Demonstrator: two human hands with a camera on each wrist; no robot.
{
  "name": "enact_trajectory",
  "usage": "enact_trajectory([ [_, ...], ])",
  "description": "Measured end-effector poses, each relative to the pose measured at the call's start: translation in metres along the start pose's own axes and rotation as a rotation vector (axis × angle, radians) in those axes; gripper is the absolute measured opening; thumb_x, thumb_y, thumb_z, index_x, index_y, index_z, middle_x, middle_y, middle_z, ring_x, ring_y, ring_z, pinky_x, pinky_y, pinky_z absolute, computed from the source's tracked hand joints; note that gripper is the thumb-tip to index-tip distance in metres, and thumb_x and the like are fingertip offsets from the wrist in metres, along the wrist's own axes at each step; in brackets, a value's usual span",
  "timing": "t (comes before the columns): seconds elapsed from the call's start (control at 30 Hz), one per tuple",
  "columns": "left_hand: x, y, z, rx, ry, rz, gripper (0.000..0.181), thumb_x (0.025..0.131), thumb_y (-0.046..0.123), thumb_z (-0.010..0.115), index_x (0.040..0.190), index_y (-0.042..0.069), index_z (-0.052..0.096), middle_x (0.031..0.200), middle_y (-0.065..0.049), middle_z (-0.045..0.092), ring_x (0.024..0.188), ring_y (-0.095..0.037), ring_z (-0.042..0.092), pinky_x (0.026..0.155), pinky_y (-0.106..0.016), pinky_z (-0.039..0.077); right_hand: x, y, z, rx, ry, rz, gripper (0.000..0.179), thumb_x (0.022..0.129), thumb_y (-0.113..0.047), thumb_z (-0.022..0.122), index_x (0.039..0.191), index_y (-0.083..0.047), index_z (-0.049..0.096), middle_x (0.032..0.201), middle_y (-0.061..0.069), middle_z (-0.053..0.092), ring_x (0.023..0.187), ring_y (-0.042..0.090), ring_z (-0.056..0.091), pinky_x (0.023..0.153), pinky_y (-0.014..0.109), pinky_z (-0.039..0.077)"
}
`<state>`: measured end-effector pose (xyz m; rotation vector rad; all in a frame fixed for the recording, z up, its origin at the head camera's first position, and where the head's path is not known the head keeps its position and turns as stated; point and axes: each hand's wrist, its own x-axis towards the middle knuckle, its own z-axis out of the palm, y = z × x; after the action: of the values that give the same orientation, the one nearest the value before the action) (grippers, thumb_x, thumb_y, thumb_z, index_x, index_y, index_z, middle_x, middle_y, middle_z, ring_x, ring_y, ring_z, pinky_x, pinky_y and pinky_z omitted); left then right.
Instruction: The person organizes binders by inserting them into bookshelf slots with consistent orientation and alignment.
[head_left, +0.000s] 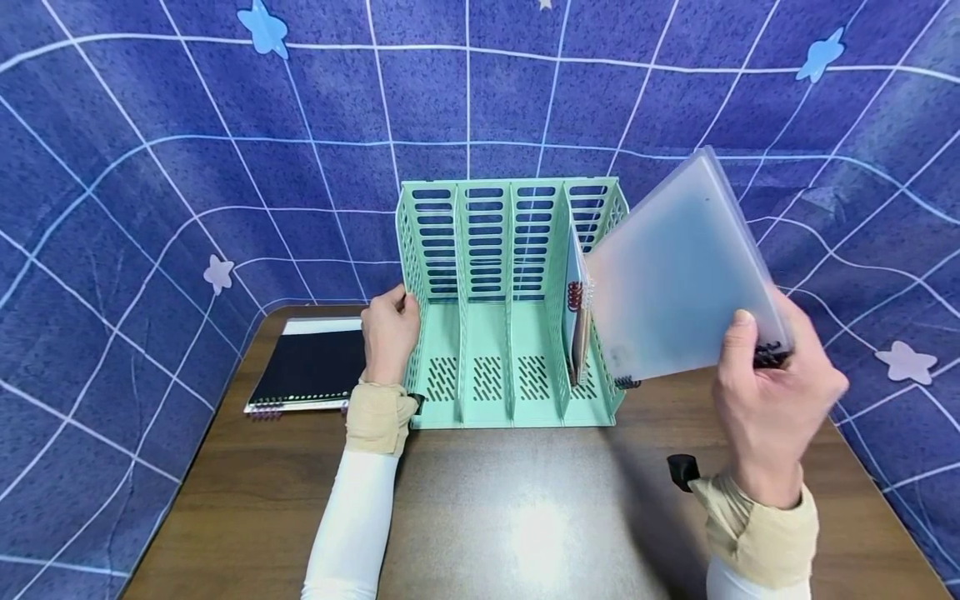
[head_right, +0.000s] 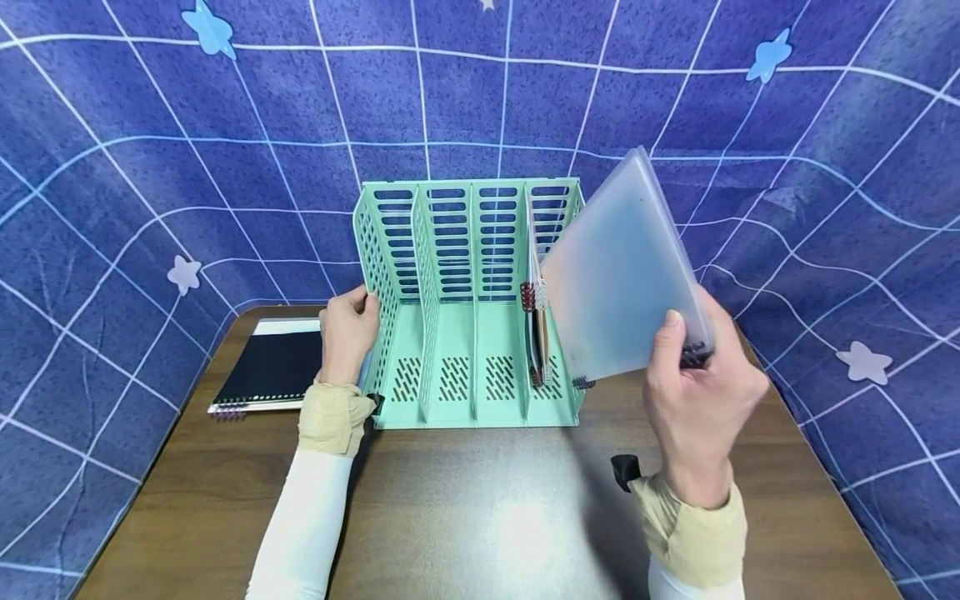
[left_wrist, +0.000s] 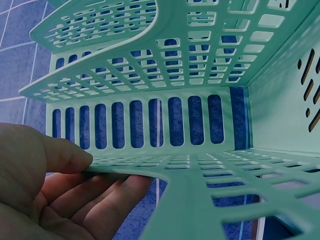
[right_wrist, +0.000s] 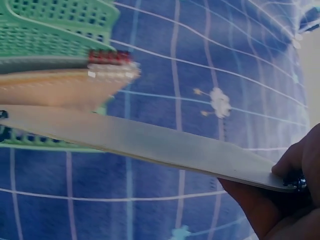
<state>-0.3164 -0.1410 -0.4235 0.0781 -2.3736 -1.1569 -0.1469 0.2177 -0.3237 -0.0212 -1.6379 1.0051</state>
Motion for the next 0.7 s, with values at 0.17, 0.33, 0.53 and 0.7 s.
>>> enact_trajectory([
  [0.17,0.000,-0.001,0.000,0.003,-0.004,-0.009,0.031,0.102,0.018,0.056,0.072,0.014,0.056,0.055,-0.003,0.048,0.047,-0.024,0.040,0.049,-0.039,0.031,-0.008,0.005,0.019,-0.010,-0.049,-0.013,0.030,0.091,-0.005,0.065,0.118,-0.002,0.077,0.102,0.025,0.075,0.086,-0.008,0.063,0.082,0.011,0.046],
  [0.33,0.000,0.000,-0.001,0.004,-0.007,-0.011,0.030,0.103,0.020,0.054,0.074,0.015,0.059,0.056,-0.003,0.051,0.049,-0.025,0.043,0.050,-0.039,0.032,-0.015,0.026,0.032,-0.044,-0.072,-0.005,0.031,0.091,-0.005,0.066,0.120,-0.005,0.077,0.103,0.020,0.077,0.084,-0.011,0.060,0.079,0.009,0.044],
  [0.53,0.000,0.000,-0.001,-0.001,-0.007,-0.006,0.029,0.102,0.018,0.056,0.073,0.015,0.057,0.056,-0.002,0.049,0.051,-0.025,0.042,0.050,-0.039,0.030,-0.025,0.048,0.045,-0.084,-0.108,0.006,0.031,0.094,-0.013,0.066,0.123,-0.014,0.077,0.101,0.013,0.078,0.079,0.016,0.070,0.077,0.008,0.043],
  [0.7,0.000,0.000,0.000,-0.011,-0.008,0.001,0.032,0.102,0.018,0.055,0.070,0.015,0.053,0.055,-0.002,0.044,0.048,-0.024,0.037,0.050,-0.038,0.027,-0.031,0.058,0.054,-0.082,-0.139,0.019,0.032,0.094,-0.012,0.067,0.124,-0.014,0.076,0.100,0.015,0.078,0.078,0.033,0.072,0.076,0.007,0.042],
])
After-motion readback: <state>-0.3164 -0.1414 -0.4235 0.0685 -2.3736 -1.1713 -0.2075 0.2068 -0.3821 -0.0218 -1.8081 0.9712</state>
